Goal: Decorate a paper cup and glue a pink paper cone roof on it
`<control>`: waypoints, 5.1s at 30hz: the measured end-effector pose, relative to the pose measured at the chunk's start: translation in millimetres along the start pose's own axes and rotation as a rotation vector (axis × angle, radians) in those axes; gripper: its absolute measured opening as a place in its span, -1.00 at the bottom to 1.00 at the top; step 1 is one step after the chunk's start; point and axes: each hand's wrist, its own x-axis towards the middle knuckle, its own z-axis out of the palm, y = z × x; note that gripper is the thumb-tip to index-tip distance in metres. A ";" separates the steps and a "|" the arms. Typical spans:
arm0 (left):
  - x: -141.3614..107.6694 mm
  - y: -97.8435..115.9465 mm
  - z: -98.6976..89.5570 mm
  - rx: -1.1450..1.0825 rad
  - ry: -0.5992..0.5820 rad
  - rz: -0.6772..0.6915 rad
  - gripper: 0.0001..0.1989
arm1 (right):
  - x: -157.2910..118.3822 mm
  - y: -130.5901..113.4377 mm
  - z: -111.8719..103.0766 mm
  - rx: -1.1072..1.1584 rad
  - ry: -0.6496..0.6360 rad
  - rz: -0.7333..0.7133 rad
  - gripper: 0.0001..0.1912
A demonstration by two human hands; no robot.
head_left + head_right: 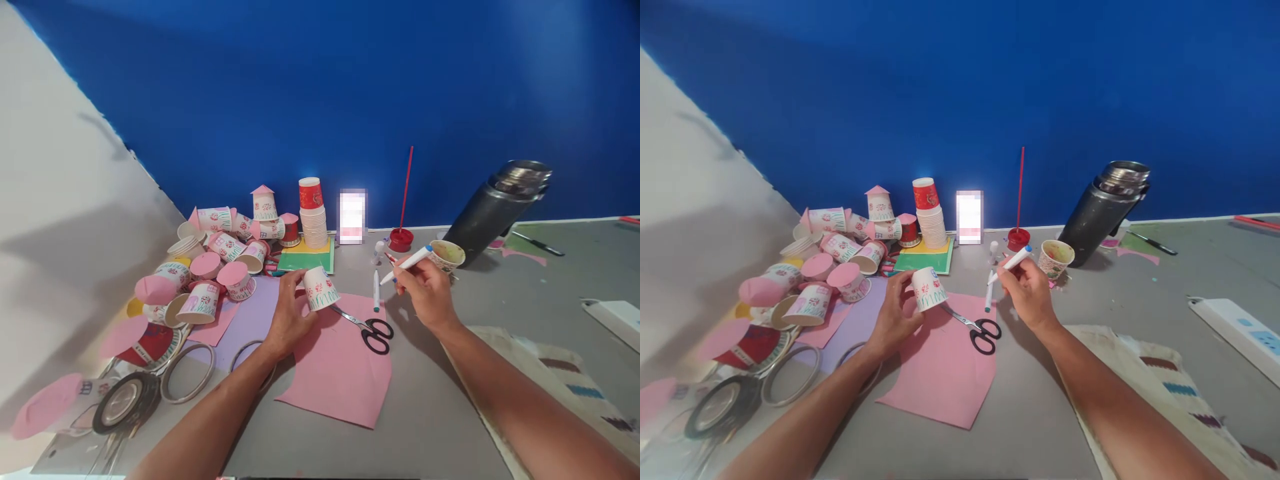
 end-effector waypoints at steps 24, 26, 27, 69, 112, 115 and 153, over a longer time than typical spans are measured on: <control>4.4 8.6 -1.8 0.010 0.028 -0.080 -0.32 | -6.3 -5.6 4.4 -0.848 -0.476 -0.264 -0.53; 4.5 9.8 -0.8 -0.040 0.008 -0.096 -0.29 | -3.7 0.5 -2.5 -0.853 -0.504 -0.249 -0.45; 4.7 10.2 -0.4 -0.083 0.001 -0.111 -0.28 | -2.9 3.8 -4.8 -0.847 -0.532 -0.253 -0.45; -13.8 32.6 5.8 -0.537 -0.398 -0.109 -0.07 | -29.0 -37.6 1.2 -0.002 -0.486 -0.105 -0.03; -12.1 34.8 -1.9 -0.098 -0.272 0.100 -0.20 | -44.7 -69.8 -12.1 -0.104 -0.097 -0.375 -0.96; -11.9 33.8 -1.7 -0.099 -0.280 0.103 -0.19 | -43.7 -69.9 -12.0 -0.101 -0.106 -0.378 -0.95; -13.5 31.6 0.0 -0.079 -0.298 0.122 -0.20 | -39.2 -71.6 -12.7 -0.134 -0.131 -0.364 -0.90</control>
